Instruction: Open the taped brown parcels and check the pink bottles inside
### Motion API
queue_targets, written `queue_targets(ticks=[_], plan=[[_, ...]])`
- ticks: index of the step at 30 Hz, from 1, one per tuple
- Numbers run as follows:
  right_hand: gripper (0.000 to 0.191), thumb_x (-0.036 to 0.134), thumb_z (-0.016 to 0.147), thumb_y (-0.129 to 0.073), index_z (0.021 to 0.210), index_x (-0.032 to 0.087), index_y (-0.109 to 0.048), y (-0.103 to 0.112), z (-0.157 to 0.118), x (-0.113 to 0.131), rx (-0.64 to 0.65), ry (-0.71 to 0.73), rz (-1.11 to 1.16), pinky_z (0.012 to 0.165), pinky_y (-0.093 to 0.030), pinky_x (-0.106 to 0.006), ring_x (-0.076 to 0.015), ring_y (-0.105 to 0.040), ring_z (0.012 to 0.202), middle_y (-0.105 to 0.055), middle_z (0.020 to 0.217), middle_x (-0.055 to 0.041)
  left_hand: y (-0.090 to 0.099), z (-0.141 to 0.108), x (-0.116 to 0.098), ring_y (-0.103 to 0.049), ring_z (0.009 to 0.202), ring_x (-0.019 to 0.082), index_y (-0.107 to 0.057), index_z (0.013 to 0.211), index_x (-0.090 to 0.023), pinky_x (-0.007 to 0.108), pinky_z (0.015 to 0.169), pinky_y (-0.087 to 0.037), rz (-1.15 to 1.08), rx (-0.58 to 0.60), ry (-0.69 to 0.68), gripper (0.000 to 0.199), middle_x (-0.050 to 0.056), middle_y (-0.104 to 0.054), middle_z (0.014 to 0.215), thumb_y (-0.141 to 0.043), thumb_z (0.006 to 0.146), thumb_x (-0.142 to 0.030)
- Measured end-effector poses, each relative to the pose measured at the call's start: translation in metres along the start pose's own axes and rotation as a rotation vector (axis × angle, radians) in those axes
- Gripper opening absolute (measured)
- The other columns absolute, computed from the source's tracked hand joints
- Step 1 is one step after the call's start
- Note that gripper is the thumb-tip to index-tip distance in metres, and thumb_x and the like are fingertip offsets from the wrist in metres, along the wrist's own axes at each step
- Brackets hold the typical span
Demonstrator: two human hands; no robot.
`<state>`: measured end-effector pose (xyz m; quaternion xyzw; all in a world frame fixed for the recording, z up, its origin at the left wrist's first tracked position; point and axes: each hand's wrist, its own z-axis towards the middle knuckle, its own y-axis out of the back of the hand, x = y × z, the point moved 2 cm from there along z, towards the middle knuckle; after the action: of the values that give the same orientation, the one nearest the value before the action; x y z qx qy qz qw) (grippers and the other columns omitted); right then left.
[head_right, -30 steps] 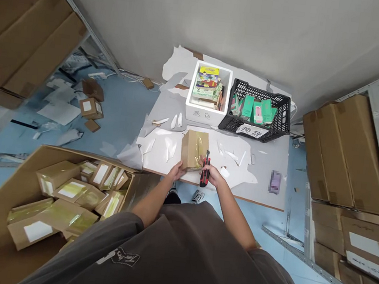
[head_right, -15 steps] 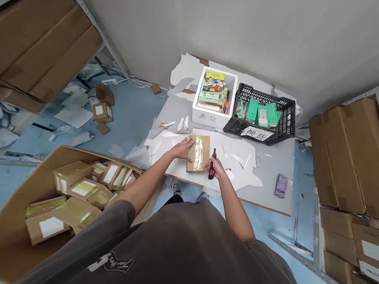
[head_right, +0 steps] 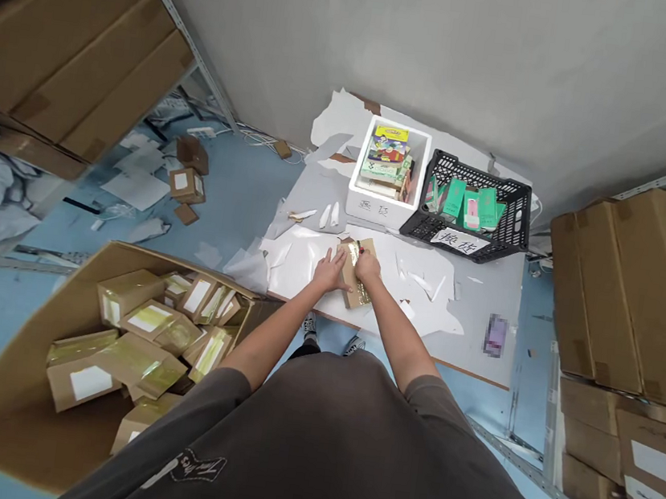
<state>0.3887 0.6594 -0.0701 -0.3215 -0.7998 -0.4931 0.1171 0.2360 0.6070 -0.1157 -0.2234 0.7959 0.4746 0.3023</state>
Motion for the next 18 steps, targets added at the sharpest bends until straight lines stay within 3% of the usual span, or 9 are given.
queue_targets(ticks=[6,10,13,18], plan=[[0.018,0.032,0.101,-0.072,0.113,0.019,-0.069,-0.008,0.003,-0.003,0.031,0.06,0.012,0.113,-0.047,-0.046,-0.0394,-0.067,0.134,-0.077,0.124,-0.023,-0.007,-0.005,0.001,0.011,0.17,0.051,-0.027,0.178,-0.03,0.067,0.136,-0.014,0.052,-0.005,0.058,0.138,0.01,-0.011,0.188,-0.091,0.066,-0.081],[0.033,0.039,0.096,-0.079,0.122,0.022,-0.068,-0.012,0.0,-0.014,0.051,0.057,0.183,0.115,-0.047,-0.047,-0.038,-0.062,0.141,-0.077,0.124,-0.0204,-0.009,-0.005,0.001,0.011,0.169,0.053,-0.025,0.178,-0.032,0.069,0.135,-0.014,0.055,-0.009,0.069,0.141,0.008,-0.012,0.188,-0.093,0.064,-0.079],[0.042,0.04,0.091,-0.084,0.125,0.02,-0.069,-0.01,0.0,-0.014,0.116,0.047,0.174,0.111,-0.051,-0.045,-0.0386,-0.063,0.14,-0.076,0.128,-0.0231,-0.008,-0.004,0.0,0.013,0.169,0.054,-0.026,0.178,-0.032,0.07,0.135,-0.013,0.022,-0.012,0.086,0.142,0.009,-0.014,0.188,-0.095,0.063,-0.077],[0.04,0.029,0.074,-0.096,0.108,0.021,-0.076,-0.003,-0.008,-0.016,0.132,-0.011,0.078,0.102,-0.059,-0.048,-0.0434,-0.07,0.131,-0.079,0.111,-0.0222,-0.004,-0.007,0.0,0.017,0.168,0.054,-0.027,0.178,-0.036,0.072,0.134,-0.014,-0.004,-0.011,0.121,0.143,0.008,-0.014,0.188,-0.095,0.06,-0.079]])
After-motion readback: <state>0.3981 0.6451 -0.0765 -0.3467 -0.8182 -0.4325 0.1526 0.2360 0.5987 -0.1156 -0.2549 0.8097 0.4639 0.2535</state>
